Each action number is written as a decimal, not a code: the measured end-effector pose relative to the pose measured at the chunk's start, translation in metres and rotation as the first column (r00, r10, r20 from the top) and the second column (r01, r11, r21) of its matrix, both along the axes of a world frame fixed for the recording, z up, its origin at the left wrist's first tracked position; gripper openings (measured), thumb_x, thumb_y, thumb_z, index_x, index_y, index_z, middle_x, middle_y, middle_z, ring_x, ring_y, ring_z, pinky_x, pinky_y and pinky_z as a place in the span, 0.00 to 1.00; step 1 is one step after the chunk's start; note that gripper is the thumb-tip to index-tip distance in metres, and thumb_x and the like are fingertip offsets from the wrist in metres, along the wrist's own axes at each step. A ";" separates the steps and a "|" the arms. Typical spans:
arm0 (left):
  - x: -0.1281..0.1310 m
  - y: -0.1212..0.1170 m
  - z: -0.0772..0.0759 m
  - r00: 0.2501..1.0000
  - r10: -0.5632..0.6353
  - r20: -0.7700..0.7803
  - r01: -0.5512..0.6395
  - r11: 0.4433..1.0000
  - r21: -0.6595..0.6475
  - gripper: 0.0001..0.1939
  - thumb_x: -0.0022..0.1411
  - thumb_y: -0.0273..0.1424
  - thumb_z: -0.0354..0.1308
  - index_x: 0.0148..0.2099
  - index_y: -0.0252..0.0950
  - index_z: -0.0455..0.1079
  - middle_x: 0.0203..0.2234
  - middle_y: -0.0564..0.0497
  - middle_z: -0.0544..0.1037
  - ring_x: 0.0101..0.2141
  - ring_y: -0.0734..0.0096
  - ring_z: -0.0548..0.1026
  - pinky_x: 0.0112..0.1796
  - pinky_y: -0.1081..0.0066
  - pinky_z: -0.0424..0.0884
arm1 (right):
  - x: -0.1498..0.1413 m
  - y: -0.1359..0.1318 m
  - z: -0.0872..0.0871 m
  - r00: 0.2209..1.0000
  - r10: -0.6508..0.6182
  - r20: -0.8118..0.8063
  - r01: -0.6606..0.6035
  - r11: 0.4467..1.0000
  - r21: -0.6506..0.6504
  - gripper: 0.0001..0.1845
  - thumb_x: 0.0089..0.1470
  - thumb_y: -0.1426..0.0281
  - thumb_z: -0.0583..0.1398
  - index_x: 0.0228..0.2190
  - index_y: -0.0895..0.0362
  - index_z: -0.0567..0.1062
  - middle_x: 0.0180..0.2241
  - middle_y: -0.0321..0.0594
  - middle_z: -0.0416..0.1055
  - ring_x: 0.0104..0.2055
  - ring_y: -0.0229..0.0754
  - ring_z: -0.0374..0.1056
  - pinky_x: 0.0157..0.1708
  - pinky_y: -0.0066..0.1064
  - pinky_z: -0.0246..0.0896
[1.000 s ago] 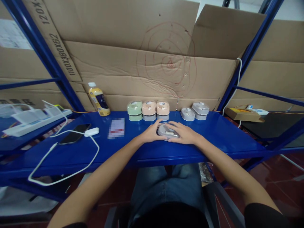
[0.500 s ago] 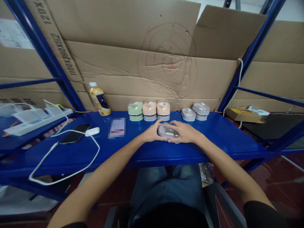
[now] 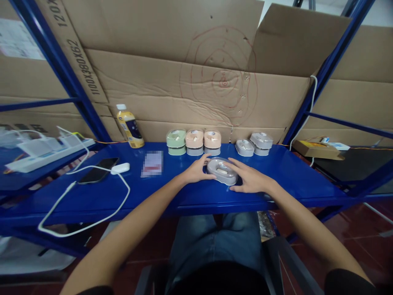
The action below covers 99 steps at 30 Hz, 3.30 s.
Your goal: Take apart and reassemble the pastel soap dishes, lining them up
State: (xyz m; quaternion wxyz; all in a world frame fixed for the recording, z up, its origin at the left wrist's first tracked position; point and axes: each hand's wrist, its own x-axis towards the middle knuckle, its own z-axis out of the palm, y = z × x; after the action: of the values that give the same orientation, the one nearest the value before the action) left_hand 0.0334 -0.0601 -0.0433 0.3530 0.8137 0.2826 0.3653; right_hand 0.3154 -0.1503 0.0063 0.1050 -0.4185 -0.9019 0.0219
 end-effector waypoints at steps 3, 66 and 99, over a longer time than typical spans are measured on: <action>0.001 0.004 -0.003 0.990 0.138 -0.025 -0.136 0.988 0.072 0.42 0.56 0.39 0.73 0.67 0.38 0.60 0.56 0.38 0.77 0.55 0.49 0.78 0.60 0.43 0.71 | 0.016 -0.008 0.001 0.992 -0.106 0.062 0.100 0.990 0.101 0.49 0.58 0.58 0.67 0.73 0.50 0.54 0.70 0.57 0.57 0.69 0.68 0.60 0.63 0.60 0.61; -0.011 -0.011 0.020 0.957 0.102 -0.273 -0.016 0.953 0.302 0.33 0.56 0.43 0.71 0.62 0.39 0.73 0.55 0.41 0.74 0.58 0.46 0.73 0.61 0.49 0.68 | -0.008 0.072 0.010 0.910 -0.050 -0.412 0.123 0.980 0.153 0.49 0.50 0.46 0.70 0.66 0.56 0.66 0.60 0.54 0.70 0.61 0.60 0.68 0.61 0.53 0.64; -0.005 -0.015 0.018 0.951 0.241 -0.195 -0.179 0.941 0.288 0.45 0.55 0.50 0.72 0.68 0.38 0.61 0.62 0.37 0.72 0.61 0.41 0.72 0.60 0.47 0.70 | -0.006 0.077 0.010 0.829 0.174 -0.532 -0.208 0.978 -0.004 0.45 0.47 0.52 0.74 0.63 0.49 0.72 0.62 0.47 0.72 0.63 0.56 0.69 0.64 0.52 0.63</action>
State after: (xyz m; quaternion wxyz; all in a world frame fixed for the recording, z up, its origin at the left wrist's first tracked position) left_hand 0.0284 -0.0747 -0.0255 0.1643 0.8551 0.3552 0.3402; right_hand 0.3094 -0.0734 0.0158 0.3331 -0.3073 -0.8742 0.1743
